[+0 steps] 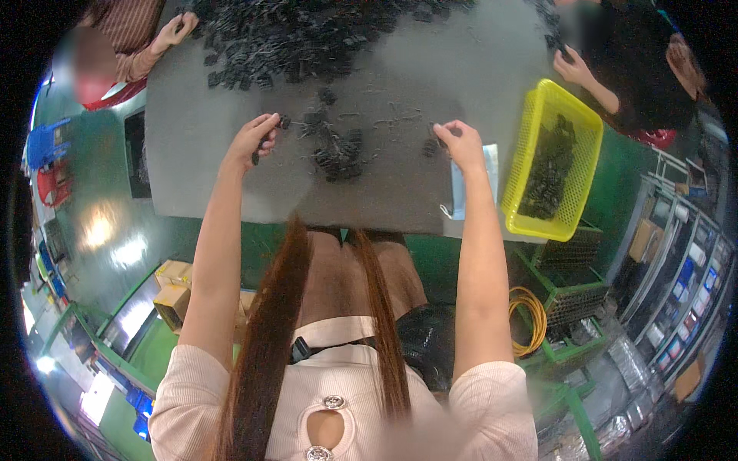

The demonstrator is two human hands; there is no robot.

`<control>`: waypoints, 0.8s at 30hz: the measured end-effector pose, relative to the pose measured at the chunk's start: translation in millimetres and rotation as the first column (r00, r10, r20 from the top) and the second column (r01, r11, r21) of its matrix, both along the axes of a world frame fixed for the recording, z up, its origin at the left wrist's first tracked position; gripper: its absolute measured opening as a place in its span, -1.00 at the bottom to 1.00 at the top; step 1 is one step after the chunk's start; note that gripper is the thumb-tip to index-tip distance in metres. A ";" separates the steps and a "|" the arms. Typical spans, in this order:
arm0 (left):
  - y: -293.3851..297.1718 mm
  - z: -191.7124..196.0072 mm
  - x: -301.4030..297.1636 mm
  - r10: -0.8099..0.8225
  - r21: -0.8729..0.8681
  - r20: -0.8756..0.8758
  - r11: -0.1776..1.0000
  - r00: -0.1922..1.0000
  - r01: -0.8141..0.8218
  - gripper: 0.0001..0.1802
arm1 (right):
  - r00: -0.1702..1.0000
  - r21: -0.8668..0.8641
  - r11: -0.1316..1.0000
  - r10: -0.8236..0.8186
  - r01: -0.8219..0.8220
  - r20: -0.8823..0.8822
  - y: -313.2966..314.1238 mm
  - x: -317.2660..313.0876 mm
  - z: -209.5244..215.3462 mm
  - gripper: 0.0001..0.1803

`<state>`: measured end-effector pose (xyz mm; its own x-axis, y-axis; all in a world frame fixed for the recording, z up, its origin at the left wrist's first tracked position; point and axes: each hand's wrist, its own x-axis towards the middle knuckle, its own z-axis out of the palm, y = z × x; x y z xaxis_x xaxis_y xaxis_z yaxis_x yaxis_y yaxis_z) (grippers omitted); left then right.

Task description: The person repeatedly picks small black plastic clips and metal hooks from a large pile on a table, joins them by hand, and places the assembled units into a yellow basket. The person occasionally sweeps loose hooks aside to access more clips.

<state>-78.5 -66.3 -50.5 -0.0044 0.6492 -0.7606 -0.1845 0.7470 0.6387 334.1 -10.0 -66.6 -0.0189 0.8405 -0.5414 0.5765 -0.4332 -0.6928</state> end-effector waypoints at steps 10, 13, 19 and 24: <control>28.0 -8.0 140.9 0.075 -0.144 0.223 0.989 0.972 -0.044 -0.66 | 0.794 -0.005 0.949 0.267 -0.315 0.547 -38.1 -27.6 -7.5 -0.52; 42.4 -12.0 186.1 0.082 -0.179 0.199 0.983 0.977 -0.046 -0.69 | 0.831 0.154 0.942 0.177 -0.299 0.527 -52.9 -17.9 -15.7 -0.69; 71.6 15.2 325.3 -0.213 -0.053 0.084 0.975 0.973 0.218 -0.69 | 0.877 0.275 0.927 -0.342 0.256 0.338 -41.0 86.3 50.2 -0.67; 92.3 45.9 454.7 -0.572 0.322 -0.053 0.766 0.819 0.556 -0.36 | 0.835 0.338 0.850 -0.493 0.403 0.244 -25.6 198.2 75.2 -0.48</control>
